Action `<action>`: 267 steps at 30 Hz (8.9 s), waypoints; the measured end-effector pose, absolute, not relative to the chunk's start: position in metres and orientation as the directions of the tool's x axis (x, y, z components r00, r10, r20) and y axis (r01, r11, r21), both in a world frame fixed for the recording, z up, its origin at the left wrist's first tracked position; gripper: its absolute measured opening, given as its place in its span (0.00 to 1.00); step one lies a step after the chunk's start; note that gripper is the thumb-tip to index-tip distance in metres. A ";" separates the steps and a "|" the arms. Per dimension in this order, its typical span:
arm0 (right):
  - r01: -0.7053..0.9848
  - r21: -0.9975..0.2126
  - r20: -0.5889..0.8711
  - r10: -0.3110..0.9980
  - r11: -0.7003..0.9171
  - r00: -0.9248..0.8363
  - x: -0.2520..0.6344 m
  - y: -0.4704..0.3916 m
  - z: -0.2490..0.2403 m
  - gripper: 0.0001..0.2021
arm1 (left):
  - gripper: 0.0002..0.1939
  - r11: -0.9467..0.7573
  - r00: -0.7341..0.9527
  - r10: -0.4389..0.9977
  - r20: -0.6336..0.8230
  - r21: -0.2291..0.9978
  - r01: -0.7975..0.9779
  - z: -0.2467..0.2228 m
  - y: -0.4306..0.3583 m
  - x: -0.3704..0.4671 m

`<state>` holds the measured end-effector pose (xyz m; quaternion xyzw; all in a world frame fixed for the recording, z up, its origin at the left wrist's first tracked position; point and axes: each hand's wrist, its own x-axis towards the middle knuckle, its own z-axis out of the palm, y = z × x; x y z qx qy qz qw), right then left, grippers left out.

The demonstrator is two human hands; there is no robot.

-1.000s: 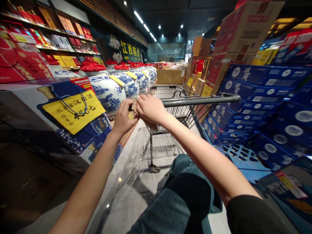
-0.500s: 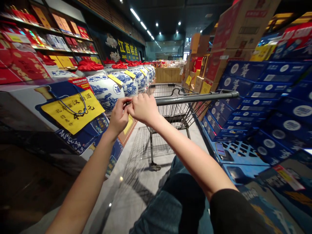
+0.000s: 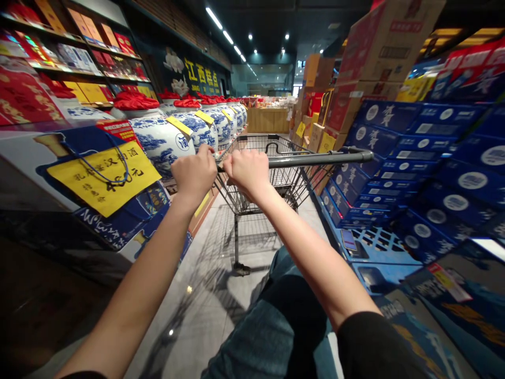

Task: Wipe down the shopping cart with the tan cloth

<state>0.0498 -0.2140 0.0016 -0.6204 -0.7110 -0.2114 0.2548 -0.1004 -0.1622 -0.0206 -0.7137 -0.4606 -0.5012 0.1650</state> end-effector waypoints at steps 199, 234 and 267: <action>0.984 -0.064 0.751 0.641 -0.169 0.159 0.199 -0.293 -0.006 0.24 | 0.25 -0.372 0.155 0.612 0.776 0.109 0.922 -0.012 -0.174 -0.142; 0.945 -0.156 0.781 0.550 -0.287 0.296 0.201 -0.257 -0.012 0.25 | 0.29 -0.493 0.205 0.637 0.743 0.188 0.850 -0.016 -0.184 -0.031; 0.973 -0.141 0.919 0.341 -0.184 0.198 0.260 -0.224 -0.039 0.16 | 0.28 -0.541 0.227 0.595 0.771 0.176 0.822 -0.021 -0.160 -0.010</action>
